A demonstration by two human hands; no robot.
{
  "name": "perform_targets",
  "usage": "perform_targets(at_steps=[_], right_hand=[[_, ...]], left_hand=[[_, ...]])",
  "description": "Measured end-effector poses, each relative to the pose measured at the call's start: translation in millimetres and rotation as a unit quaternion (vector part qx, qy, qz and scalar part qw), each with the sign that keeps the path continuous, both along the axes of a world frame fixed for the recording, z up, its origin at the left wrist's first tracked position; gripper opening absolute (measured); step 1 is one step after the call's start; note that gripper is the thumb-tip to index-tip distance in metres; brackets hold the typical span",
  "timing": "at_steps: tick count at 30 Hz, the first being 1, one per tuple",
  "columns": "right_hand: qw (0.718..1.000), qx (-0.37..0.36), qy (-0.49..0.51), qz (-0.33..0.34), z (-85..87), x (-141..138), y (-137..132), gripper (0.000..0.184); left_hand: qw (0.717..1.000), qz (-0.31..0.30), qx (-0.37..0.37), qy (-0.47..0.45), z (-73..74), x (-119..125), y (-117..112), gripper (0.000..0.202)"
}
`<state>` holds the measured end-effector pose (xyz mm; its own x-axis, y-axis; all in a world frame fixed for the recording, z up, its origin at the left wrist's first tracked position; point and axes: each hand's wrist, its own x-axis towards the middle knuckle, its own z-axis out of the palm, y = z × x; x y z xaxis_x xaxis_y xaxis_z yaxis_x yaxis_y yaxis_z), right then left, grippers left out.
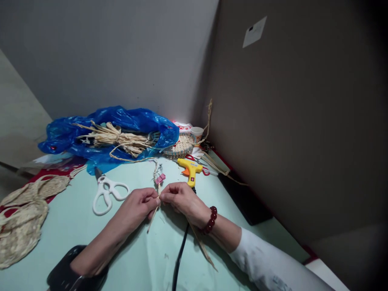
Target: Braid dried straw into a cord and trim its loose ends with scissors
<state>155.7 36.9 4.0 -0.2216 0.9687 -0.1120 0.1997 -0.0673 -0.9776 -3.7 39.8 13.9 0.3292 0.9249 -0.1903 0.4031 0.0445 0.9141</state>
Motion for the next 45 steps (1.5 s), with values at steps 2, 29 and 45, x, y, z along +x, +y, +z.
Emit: perform_targets(at_steps=[2, 29, 45], right_hand=[[1.000, 0.011, -0.006, -0.020, -1.5, -0.8, 0.8, 0.012], [0.995, -0.045, 0.086, -0.034, -4.5, 2.9, 2.1, 0.014], [0.998, 0.033, -0.034, 0.043, 9.8, 11.0, -2.8, 0.021]], left_hand=[[0.999, -0.005, 0.030, 0.038, 0.1, -2.1, 0.8, 0.023], [0.870, -0.019, 0.308, 0.385, -5.0, 41.2, -50.6, 0.040], [0.991, 0.029, -0.078, -0.107, -0.5, 10.4, -2.1, 0.030]])
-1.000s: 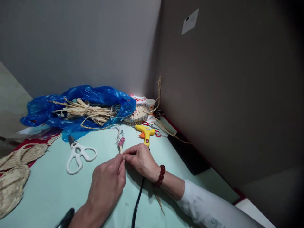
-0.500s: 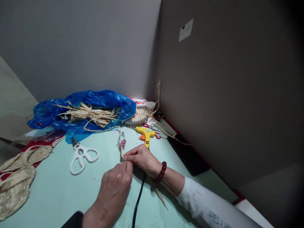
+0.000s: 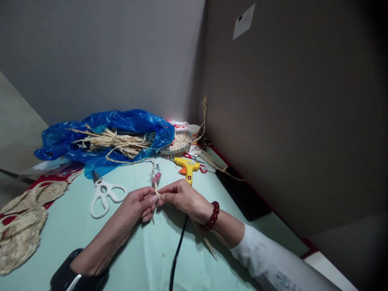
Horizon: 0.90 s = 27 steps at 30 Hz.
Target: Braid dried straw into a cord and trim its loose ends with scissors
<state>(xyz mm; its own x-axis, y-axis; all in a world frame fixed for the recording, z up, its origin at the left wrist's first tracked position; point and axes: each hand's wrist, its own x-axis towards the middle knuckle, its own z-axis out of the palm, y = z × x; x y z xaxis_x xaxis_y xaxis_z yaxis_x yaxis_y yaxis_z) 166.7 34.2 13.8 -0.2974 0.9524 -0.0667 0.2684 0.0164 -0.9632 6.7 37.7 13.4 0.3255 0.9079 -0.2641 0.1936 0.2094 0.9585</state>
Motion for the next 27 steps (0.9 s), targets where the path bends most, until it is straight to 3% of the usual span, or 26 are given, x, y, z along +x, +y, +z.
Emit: perform_targets(at_steps=[3, 7, 11, 16, 18, 21, 24, 27], right_hand=[[0.996, 0.059, -0.072, 0.000, 2.7, 0.5, -4.3, 0.018], [0.975, 0.143, -0.170, -0.017, 9.2, 0.8, -13.7, 0.034], [0.946, 0.188, -0.265, -0.006, 16.7, 3.1, -15.7, 0.012], [0.909, 0.222, -0.353, -0.023, 26.2, -2.4, -24.8, 0.013], [0.887, 0.258, -0.383, -0.013, 24.6, -9.6, -33.6, 0.013], [0.826, 0.356, -0.437, 0.013, 14.1, -21.0, -46.2, 0.011], [0.776, 0.443, -0.449, -0.008, 0.5, -28.7, -52.6, 0.010], [0.744, 0.493, -0.449, -0.028, -10.1, -32.6, -54.1, 0.015]], left_hand=[[0.999, 0.016, -0.014, -0.027, -0.8, -0.1, -1.7, 0.030], [0.998, 0.032, -0.030, -0.035, -4.5, 2.1, -3.5, 0.024], [0.998, 0.049, -0.028, -0.025, -7.1, 4.5, -3.5, 0.023], [0.997, 0.076, -0.004, -0.003, -12.2, 6.6, -3.3, 0.024], [0.996, 0.091, 0.001, -0.004, -15.3, 7.7, -4.7, 0.026], [0.995, 0.098, -0.014, -0.027, -17.0, 7.9, -7.8, 0.028], [0.994, 0.093, -0.030, -0.056, -12.7, 6.1, -11.0, 0.026], [0.992, 0.087, -0.042, -0.082, -6.4, 3.5, -13.5, 0.024]])
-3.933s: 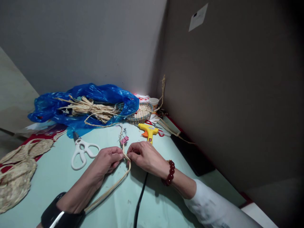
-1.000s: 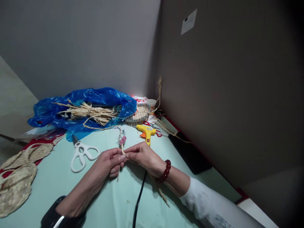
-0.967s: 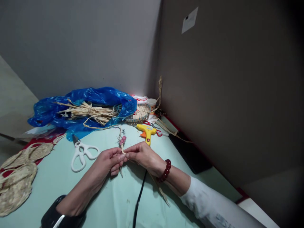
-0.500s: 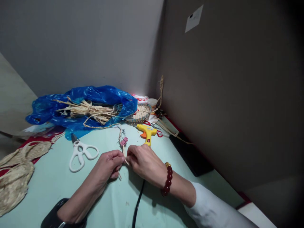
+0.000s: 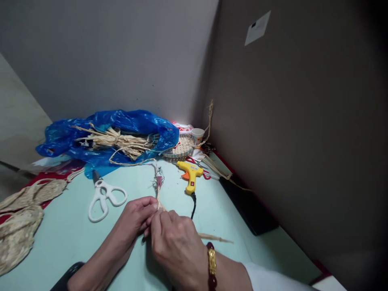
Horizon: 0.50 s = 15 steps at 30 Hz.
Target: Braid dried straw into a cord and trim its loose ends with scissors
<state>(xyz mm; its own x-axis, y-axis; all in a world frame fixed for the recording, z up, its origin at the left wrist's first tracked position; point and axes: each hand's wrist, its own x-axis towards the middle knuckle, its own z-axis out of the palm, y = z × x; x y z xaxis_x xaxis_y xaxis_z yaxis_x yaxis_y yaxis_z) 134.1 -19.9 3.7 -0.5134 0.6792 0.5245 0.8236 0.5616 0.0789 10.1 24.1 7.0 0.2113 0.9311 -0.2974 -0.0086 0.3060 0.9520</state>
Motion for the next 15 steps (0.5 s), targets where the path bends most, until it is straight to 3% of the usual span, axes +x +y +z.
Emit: perform_targets(at_steps=[4, 7, 10, 15], right_hand=[[0.999, 0.029, -0.008, 0.011, -8.9, -0.7, -3.1, 0.036], [0.998, 0.030, 0.009, 0.048, -9.3, 5.1, -5.2, 0.035], [0.994, -0.068, 0.080, 0.035, -1.1, 17.3, -0.2, 0.015], [0.963, -0.222, 0.142, -0.061, 12.4, 34.0, 21.9, 0.007]], left_hand=[[1.000, -0.003, -0.009, -0.010, 0.8, -3.5, -2.1, 0.022], [1.000, 0.003, -0.004, 0.004, -4.0, -6.7, -2.4, 0.025], [0.999, 0.009, 0.000, 0.031, -6.6, -8.3, -1.8, 0.026], [0.996, 0.001, -0.005, 0.094, -2.5, -5.8, 0.3, 0.029]])
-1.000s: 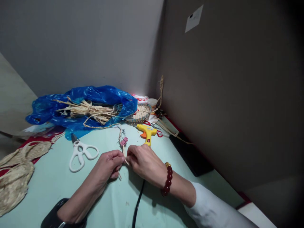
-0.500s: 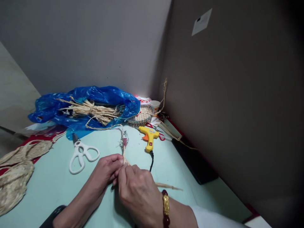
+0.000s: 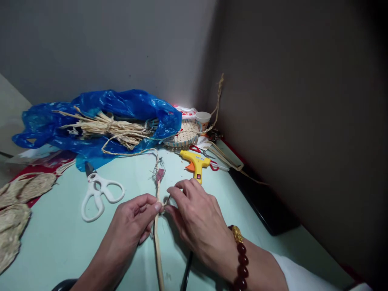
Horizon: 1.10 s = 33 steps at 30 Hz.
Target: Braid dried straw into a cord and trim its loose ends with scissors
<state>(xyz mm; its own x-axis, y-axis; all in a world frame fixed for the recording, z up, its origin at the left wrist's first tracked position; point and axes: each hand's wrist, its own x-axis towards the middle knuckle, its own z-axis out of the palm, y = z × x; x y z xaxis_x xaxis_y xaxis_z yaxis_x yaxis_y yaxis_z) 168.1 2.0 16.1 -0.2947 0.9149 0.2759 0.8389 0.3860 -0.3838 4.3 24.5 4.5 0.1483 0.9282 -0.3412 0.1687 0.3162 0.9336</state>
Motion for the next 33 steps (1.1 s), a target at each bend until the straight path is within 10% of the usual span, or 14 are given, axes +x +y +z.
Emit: perform_targets(at_steps=[11, 29, 33], right_hand=[[0.967, -0.187, 0.168, 0.033, -0.1, 1.8, 15.6, 0.012], [0.992, -0.039, 0.097, 0.072, -6.3, 6.0, 14.9, 0.022], [0.988, -0.050, 0.130, 0.073, -5.1, 4.8, 16.8, 0.020]], left_hand=[[0.981, 0.017, 0.090, 0.169, 4.8, 2.7, -6.1, 0.028], [0.945, 0.002, 0.237, 0.226, -1.4, 1.6, -5.6, 0.019], [0.974, -0.003, 0.140, 0.178, -0.3, 0.1, -4.3, 0.024]])
